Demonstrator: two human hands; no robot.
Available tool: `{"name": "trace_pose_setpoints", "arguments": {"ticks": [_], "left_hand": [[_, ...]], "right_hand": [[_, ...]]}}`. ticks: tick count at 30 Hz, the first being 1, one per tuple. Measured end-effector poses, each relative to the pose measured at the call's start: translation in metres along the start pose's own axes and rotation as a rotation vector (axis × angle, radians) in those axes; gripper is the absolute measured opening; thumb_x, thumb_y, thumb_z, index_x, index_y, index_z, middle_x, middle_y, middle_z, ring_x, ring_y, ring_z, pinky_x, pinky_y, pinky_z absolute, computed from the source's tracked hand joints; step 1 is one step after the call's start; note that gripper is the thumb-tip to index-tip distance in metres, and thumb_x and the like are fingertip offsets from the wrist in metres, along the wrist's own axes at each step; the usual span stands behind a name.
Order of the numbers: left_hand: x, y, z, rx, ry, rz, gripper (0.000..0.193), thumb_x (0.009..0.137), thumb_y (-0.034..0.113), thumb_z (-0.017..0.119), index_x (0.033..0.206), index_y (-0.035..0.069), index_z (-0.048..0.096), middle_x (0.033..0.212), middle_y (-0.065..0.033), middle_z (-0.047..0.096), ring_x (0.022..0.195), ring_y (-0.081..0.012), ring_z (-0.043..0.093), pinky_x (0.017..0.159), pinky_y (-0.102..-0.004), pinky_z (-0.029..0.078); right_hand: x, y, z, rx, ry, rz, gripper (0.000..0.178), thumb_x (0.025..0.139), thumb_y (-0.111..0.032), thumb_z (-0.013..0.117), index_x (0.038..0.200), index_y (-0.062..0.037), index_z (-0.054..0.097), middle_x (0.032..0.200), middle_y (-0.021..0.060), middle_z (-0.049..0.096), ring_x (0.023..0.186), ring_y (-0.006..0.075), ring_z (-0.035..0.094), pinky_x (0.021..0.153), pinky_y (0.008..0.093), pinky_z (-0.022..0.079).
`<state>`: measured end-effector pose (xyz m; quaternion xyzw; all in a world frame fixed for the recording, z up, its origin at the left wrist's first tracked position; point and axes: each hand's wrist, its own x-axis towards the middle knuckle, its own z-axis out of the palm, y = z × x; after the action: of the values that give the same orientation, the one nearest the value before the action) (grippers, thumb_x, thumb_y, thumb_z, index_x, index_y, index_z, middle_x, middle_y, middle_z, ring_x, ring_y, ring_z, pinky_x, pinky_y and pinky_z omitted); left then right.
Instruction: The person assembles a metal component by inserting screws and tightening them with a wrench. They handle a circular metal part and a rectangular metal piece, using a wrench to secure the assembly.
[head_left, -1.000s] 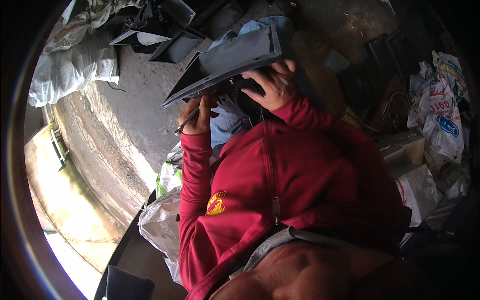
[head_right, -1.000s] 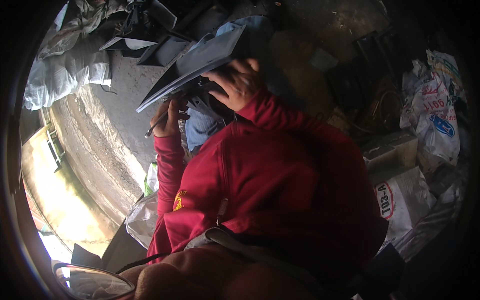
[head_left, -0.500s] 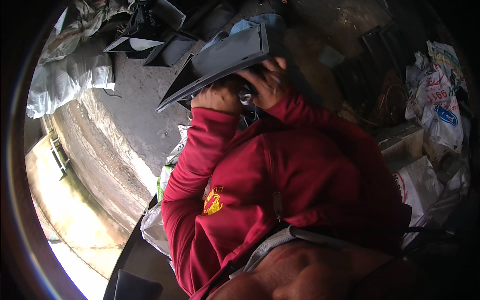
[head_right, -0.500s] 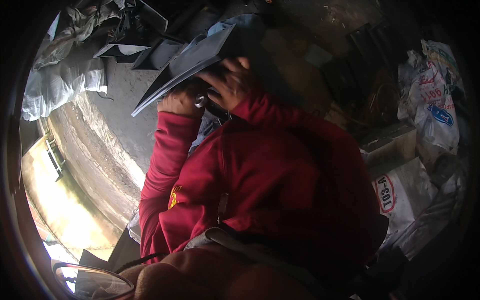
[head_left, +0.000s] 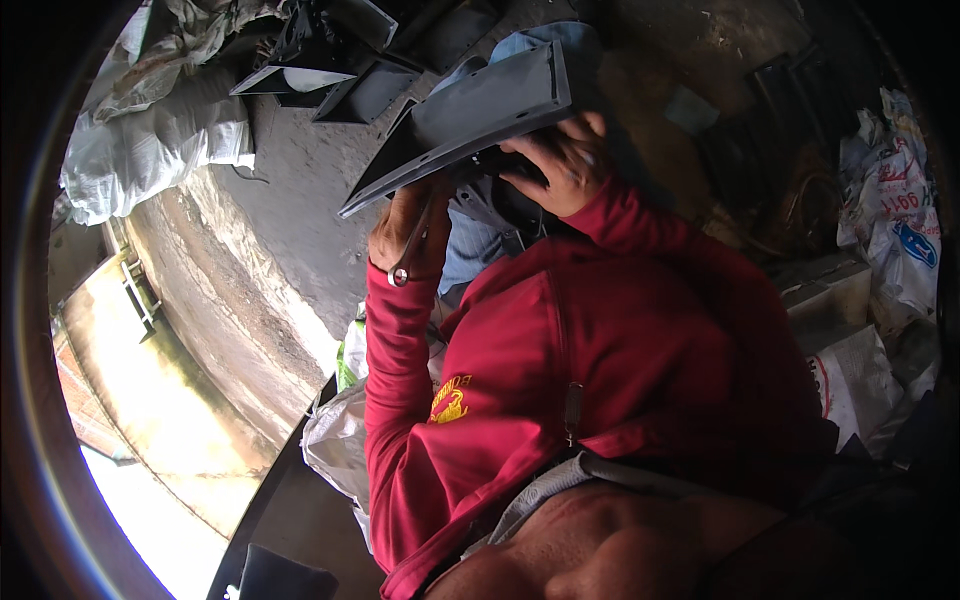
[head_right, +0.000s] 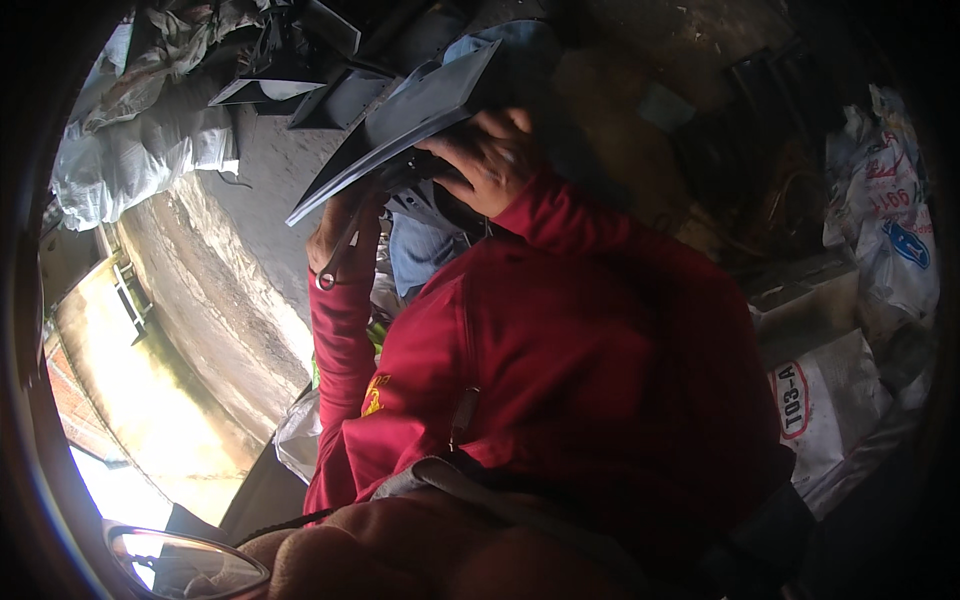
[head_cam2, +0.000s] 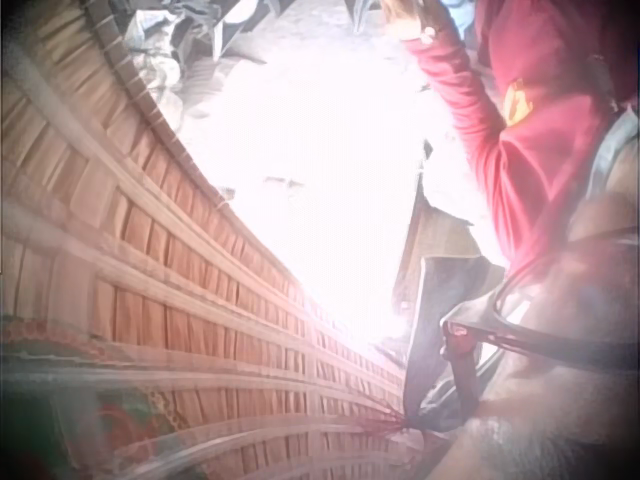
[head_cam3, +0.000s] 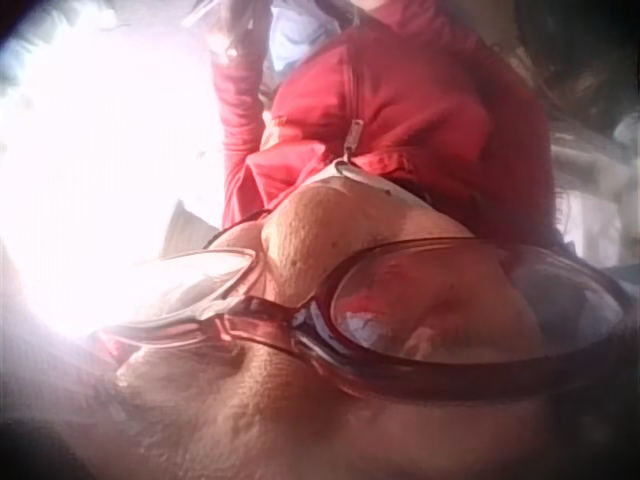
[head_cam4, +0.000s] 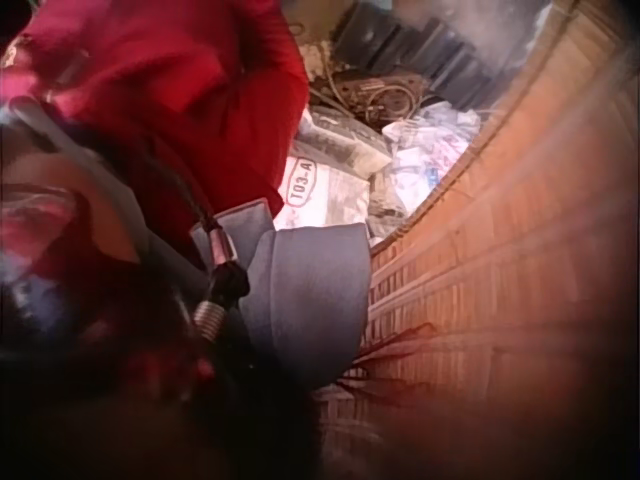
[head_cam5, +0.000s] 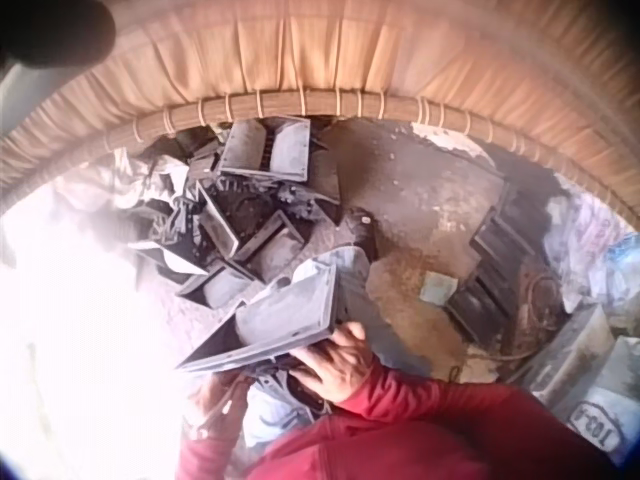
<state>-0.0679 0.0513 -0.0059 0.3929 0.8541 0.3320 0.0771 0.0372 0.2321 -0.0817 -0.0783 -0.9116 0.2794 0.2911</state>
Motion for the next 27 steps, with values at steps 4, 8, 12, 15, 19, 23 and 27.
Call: {"name": "trace_pose_setpoints", "arguments": {"ticks": [4,8,12,15,19,23,27], "left_hand": [[-0.003,-0.011,0.001,0.011,-0.048,-0.013,0.016,0.082,0.009,0.068,0.097,0.006,0.068,0.084,-0.0114,0.069,0.072,-0.0278,0.068,0.061,-0.0345,0.053],[0.005,-0.009,0.004,0.027,0.002,0.021,0.018,0.078,0.011,0.073,0.094,0.005,0.069,0.084,-0.0132,0.069,0.069,-0.0277,0.068,0.058,-0.0339,0.052],[0.009,0.006,0.014,0.043,0.054,0.038,0.018,0.078,0.01,0.073,0.094,0.005,0.068,0.083,-0.0126,0.069,0.069,-0.0282,0.068,0.058,-0.0344,0.052],[0.014,0.013,0.024,0.074,0.071,0.164,0.018,0.078,0.009,0.072,0.095,0.005,0.068,0.082,-0.011,0.069,0.069,-0.0305,0.066,0.06,-0.0357,0.052],[0.013,0.015,0.03,0.196,-0.056,0.259,0.018,0.08,0.01,0.067,0.098,0.008,0.067,0.091,-0.0114,0.067,0.076,-0.0317,0.065,0.064,-0.0388,0.052],[0.014,0.024,0.035,0.401,-0.17,0.133,0.024,0.077,0.016,0.066,0.1,0.011,0.065,0.087,-0.0109,0.065,0.076,-0.0327,0.063,0.066,-0.0409,0.052],[0.026,0.032,0.038,0.437,-0.171,0.169,0.021,0.076,0.017,0.066,0.096,0.011,0.065,0.084,-0.0119,0.063,0.075,-0.0337,0.063,0.062,-0.0419,0.052]], "right_hand": [[0.002,-0.002,-0.003,-0.008,0.009,-0.012,0.059,0.063,-0.028,0.08,0.118,-0.028,0.059,0.09,-0.0078,0.061,0.089,0.0138,0.053,0.08,0.0372,0.033],[0.001,0.0,-0.003,-0.008,-0.008,-0.003,0.058,0.064,-0.028,0.079,0.118,-0.0279,0.059,0.095,-0.0078,0.061,0.09,0.0137,0.053,0.081,0.0371,0.034],[0.003,-0.001,-0.006,-0.001,-0.013,-0.001,0.058,0.065,-0.028,0.079,0.119,-0.0282,0.058,0.102,-0.0084,0.061,0.095,0.0136,0.053,0.083,0.0374,0.034],[0.003,-0.001,-0.008,-0.004,-0.068,0.012,0.059,0.065,-0.028,0.079,0.12,-0.0288,0.058,0.108,-0.0089,0.061,0.098,0.014,0.053,0.085,0.0379,0.034],[0.001,-0.003,-0.008,-0.012,-0.07,0.03,0.061,0.065,-0.029,0.079,0.122,-0.0291,0.057,0.112,-0.0081,0.061,0.102,0.0153,0.052,0.087,0.0386,0.034],[0.002,-0.005,-0.01,-0.029,-0.1,0.029,0.062,0.065,-0.03,0.078,0.123,-0.0297,0.056,0.114,-0.0063,0.061,0.105,0.016,0.051,0.087,0.0396,0.034],[0.001,-0.006,-0.008,-0.046,-0.113,0.04,0.063,0.065,-0.033,0.078,0.123,-0.0299,0.056,0.11,-0.0083,0.061,0.102,0.0154,0.052,0.086,0.0401,0.033]]}}
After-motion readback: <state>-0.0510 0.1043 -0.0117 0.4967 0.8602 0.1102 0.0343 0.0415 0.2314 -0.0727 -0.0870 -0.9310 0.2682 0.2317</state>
